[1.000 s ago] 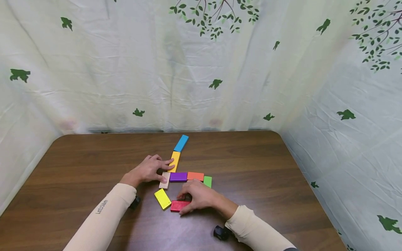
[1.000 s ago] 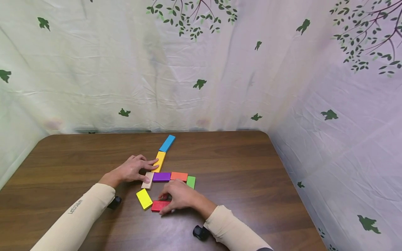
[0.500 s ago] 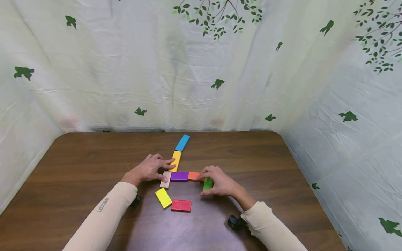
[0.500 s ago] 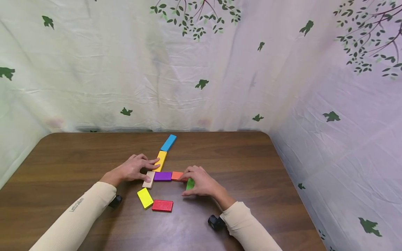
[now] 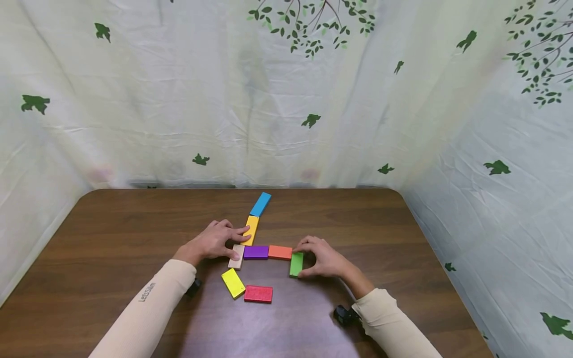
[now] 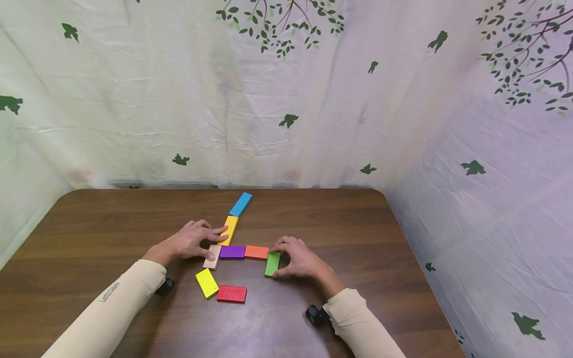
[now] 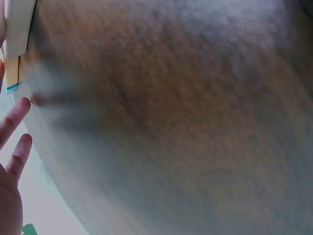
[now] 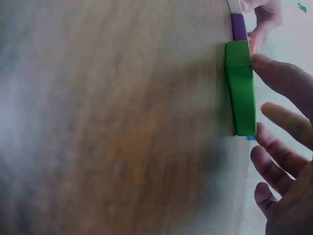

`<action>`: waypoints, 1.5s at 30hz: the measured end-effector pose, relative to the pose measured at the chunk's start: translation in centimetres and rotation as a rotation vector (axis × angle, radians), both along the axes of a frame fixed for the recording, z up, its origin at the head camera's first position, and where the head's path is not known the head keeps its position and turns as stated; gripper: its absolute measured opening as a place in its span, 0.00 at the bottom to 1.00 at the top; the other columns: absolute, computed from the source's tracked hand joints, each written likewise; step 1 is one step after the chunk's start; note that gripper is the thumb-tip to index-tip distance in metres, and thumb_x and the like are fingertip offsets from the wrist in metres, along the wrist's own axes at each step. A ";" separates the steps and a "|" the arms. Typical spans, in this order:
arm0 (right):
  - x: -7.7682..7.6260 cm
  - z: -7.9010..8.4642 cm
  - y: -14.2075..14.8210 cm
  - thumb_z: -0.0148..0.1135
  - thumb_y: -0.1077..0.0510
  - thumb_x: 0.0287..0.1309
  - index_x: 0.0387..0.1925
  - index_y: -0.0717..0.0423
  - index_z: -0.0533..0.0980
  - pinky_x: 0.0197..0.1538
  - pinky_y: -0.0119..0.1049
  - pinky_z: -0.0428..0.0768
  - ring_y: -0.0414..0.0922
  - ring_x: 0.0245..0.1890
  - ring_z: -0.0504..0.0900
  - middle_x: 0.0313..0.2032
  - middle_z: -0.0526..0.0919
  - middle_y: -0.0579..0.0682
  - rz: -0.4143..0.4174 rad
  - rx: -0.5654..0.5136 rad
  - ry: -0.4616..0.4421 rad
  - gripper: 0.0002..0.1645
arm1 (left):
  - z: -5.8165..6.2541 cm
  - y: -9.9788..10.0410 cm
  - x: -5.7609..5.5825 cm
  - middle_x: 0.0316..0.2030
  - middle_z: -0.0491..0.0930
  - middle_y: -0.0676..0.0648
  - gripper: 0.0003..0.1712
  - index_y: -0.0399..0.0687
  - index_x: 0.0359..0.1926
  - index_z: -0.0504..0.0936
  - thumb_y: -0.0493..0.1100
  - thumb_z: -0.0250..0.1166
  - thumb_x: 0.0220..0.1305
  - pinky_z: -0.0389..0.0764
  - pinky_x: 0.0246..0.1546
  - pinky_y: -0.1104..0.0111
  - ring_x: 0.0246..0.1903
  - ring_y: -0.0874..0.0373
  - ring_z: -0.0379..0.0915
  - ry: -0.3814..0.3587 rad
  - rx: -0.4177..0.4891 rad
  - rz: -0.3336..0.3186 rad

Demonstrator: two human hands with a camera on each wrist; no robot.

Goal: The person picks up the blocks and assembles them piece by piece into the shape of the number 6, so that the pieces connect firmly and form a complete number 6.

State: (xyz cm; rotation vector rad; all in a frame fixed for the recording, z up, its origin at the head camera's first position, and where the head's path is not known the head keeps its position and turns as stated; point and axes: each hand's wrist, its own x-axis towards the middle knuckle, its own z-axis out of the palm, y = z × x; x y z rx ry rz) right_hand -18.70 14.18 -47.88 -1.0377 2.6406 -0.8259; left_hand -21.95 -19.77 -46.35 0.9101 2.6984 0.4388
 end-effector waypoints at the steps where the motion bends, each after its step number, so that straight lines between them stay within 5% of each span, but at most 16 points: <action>1: 0.0 -0.1 0.0 0.77 0.47 0.44 0.53 0.53 0.79 0.59 0.51 0.66 0.45 0.52 0.73 0.49 0.77 0.47 -0.008 0.005 -0.007 0.33 | 0.0 0.0 0.0 0.68 0.66 0.49 0.38 0.54 0.63 0.75 0.60 0.70 0.51 0.62 0.51 0.55 0.51 0.50 0.63 0.000 0.002 -0.001; 23: 1.2 0.2 -0.4 0.77 0.42 0.42 0.52 0.47 0.80 0.39 0.31 0.72 0.38 0.36 0.70 0.36 0.73 0.39 -0.073 0.046 -0.085 0.33 | 0.0 -0.2 0.1 0.68 0.66 0.48 0.39 0.52 0.64 0.74 0.59 0.70 0.51 0.62 0.52 0.52 0.53 0.48 0.63 0.000 -0.007 0.001; 45: 2.6 0.5 -1.6 0.78 0.42 0.41 0.52 0.53 0.79 0.40 0.30 0.72 0.39 0.37 0.71 0.39 0.75 0.41 -0.048 0.064 -0.050 0.36 | -0.2 -0.1 -0.1 0.68 0.65 0.48 0.38 0.53 0.64 0.74 0.59 0.70 0.52 0.62 0.53 0.52 0.53 0.48 0.63 0.002 -0.002 -0.002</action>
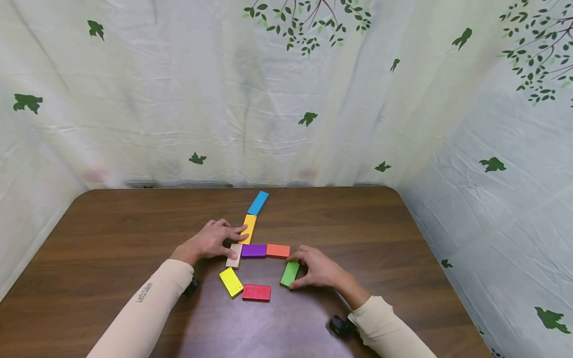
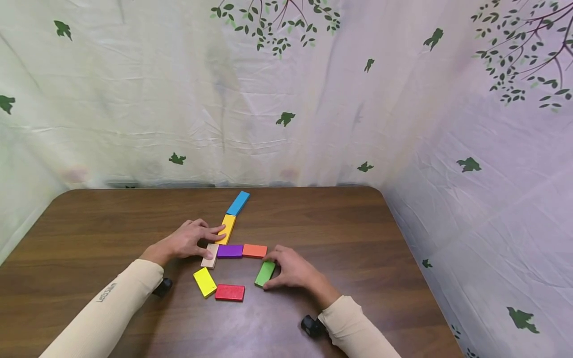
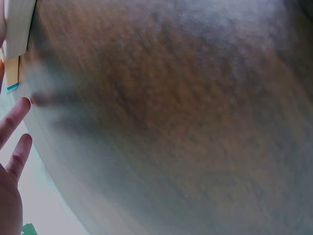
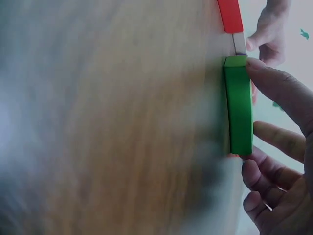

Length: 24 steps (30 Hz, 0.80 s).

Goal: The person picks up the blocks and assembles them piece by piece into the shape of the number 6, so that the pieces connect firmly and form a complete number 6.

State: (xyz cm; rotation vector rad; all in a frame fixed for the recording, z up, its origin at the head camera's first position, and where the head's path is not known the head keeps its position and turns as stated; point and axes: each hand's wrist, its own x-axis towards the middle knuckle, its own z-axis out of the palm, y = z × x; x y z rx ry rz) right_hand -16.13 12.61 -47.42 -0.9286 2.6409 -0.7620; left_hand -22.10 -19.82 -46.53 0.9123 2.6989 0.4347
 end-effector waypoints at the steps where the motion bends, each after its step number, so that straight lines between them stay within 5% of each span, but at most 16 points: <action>1: 0.1 0.0 -0.1 0.78 0.42 0.41 0.52 0.53 0.79 0.41 0.30 0.72 0.39 0.37 0.71 0.39 0.75 0.41 -0.004 0.005 0.001 0.36 | 0.0 0.0 0.0 0.68 0.65 0.48 0.38 0.54 0.64 0.74 0.59 0.70 0.52 0.62 0.53 0.52 0.53 0.48 0.63 0.000 -0.002 0.000; 11: 0.3 -0.2 -0.9 0.79 0.42 0.38 0.50 0.56 0.80 0.43 0.30 0.72 0.37 0.38 0.70 0.36 0.75 0.41 0.028 -0.005 0.056 0.37 | 0.0 -0.1 0.0 0.68 0.65 0.48 0.38 0.54 0.64 0.74 0.59 0.69 0.52 0.61 0.53 0.52 0.52 0.48 0.63 -0.001 0.000 -0.005; 24: 0.7 0.1 -1.8 0.78 0.40 0.41 0.52 0.53 0.78 0.55 0.36 0.73 0.39 0.47 0.72 0.46 0.78 0.43 0.005 0.058 0.002 0.37 | -0.1 -0.1 -0.1 0.68 0.65 0.48 0.39 0.54 0.64 0.74 0.61 0.69 0.51 0.62 0.53 0.52 0.52 0.48 0.63 0.000 -0.012 -0.005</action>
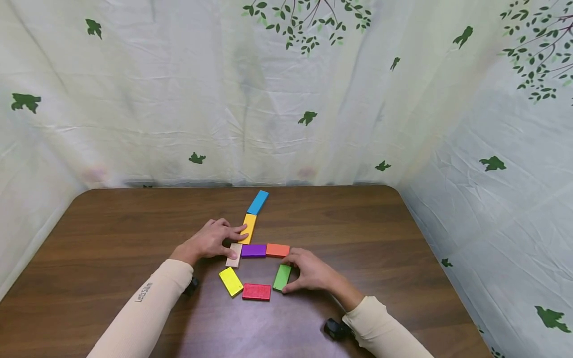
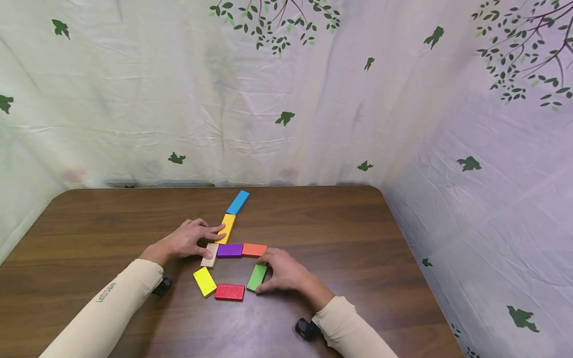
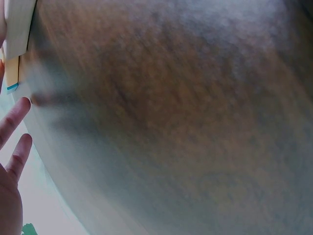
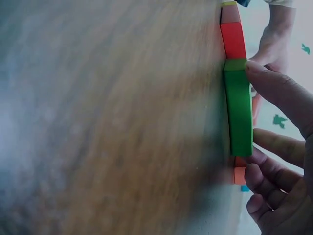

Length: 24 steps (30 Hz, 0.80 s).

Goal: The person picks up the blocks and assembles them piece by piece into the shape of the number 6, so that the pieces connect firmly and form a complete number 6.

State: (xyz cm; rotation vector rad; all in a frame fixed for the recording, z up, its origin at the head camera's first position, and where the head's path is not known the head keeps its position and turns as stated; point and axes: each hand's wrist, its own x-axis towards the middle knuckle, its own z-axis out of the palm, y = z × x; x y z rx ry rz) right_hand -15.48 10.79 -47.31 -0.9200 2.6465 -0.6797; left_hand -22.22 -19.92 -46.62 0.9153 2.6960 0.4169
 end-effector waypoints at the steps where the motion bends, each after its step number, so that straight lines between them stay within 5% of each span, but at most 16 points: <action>1: 0.0 0.0 0.0 0.77 0.40 0.41 0.52 0.53 0.78 0.55 0.36 0.74 0.39 0.47 0.72 0.47 0.78 0.43 0.001 0.000 -0.001 0.37 | 0.0 0.0 0.0 0.68 0.65 0.48 0.39 0.54 0.64 0.74 0.60 0.69 0.51 0.62 0.53 0.52 0.52 0.48 0.63 -0.002 0.000 0.001; 24: 0.2 0.3 -0.4 0.76 0.38 0.42 0.54 0.49 0.79 0.51 0.33 0.73 0.36 0.43 0.70 0.44 0.75 0.39 -0.007 0.030 -0.046 0.38 | 0.1 0.1 0.1 0.68 0.65 0.48 0.39 0.53 0.64 0.74 0.60 0.69 0.52 0.62 0.52 0.52 0.53 0.48 0.63 0.001 0.004 -0.003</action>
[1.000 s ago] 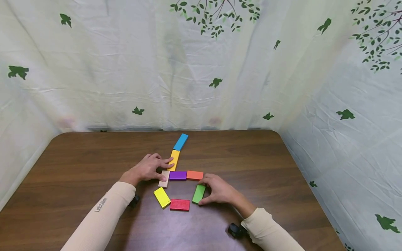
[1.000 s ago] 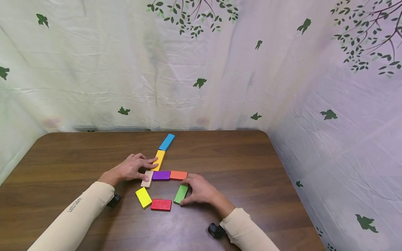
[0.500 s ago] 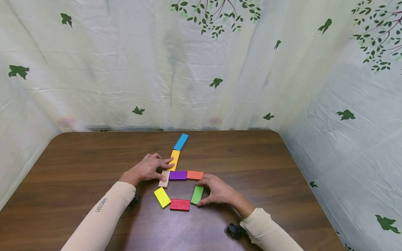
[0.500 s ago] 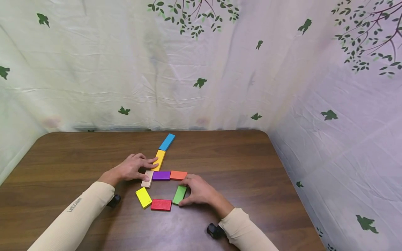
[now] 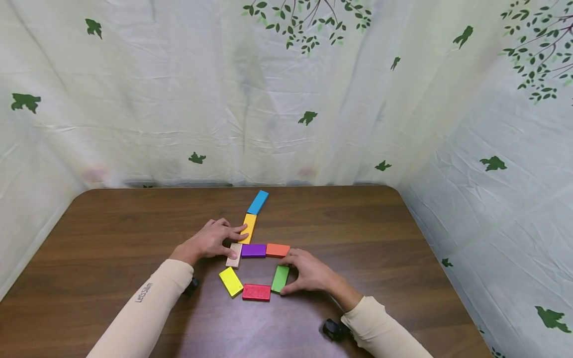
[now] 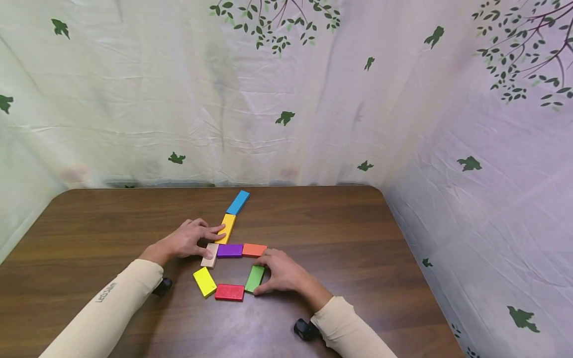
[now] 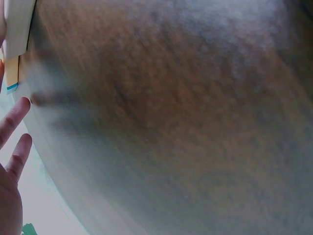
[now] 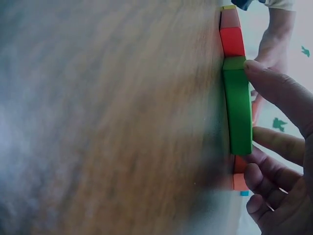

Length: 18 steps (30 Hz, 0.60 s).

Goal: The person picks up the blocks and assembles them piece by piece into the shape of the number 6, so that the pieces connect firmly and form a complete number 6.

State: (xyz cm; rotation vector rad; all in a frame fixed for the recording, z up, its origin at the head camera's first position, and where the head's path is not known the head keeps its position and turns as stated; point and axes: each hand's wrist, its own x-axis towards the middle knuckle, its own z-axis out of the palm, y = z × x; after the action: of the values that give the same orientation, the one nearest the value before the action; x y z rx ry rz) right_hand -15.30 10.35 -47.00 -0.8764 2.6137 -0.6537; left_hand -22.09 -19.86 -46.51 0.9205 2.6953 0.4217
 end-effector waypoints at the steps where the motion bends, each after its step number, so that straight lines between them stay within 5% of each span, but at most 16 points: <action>1: 0.0 0.0 0.0 0.76 0.38 0.42 0.54 0.49 0.79 0.51 0.33 0.73 0.36 0.44 0.70 0.44 0.75 0.39 0.000 0.000 -0.002 0.38 | 0.0 0.0 0.0 0.68 0.65 0.48 0.39 0.53 0.64 0.74 0.60 0.69 0.52 0.62 0.52 0.52 0.53 0.48 0.63 0.002 0.000 -0.001; 10: -1.5 0.5 0.7 0.77 0.42 0.43 0.52 0.52 0.79 0.47 0.33 0.72 0.41 0.41 0.73 0.41 0.77 0.44 0.077 -0.128 0.083 0.35 | -0.1 0.0 -0.1 0.68 0.65 0.48 0.39 0.54 0.64 0.74 0.61 0.69 0.51 0.62 0.52 0.53 0.52 0.48 0.63 0.004 0.000 0.000; 18: -4.3 1.4 0.6 0.73 0.51 0.49 0.55 0.52 0.78 0.56 0.44 0.68 0.45 0.50 0.72 0.46 0.76 0.47 0.152 -0.071 0.101 0.30 | -0.1 0.0 -0.1 0.68 0.65 0.49 0.39 0.54 0.64 0.74 0.60 0.69 0.52 0.62 0.51 0.53 0.52 0.49 0.62 -0.010 0.011 0.002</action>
State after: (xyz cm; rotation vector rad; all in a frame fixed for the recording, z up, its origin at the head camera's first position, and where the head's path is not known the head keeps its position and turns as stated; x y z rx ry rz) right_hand -19.60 10.96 -45.61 -1.1448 2.5926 -0.6815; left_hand -22.16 -19.85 -46.61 0.9166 2.6872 0.4410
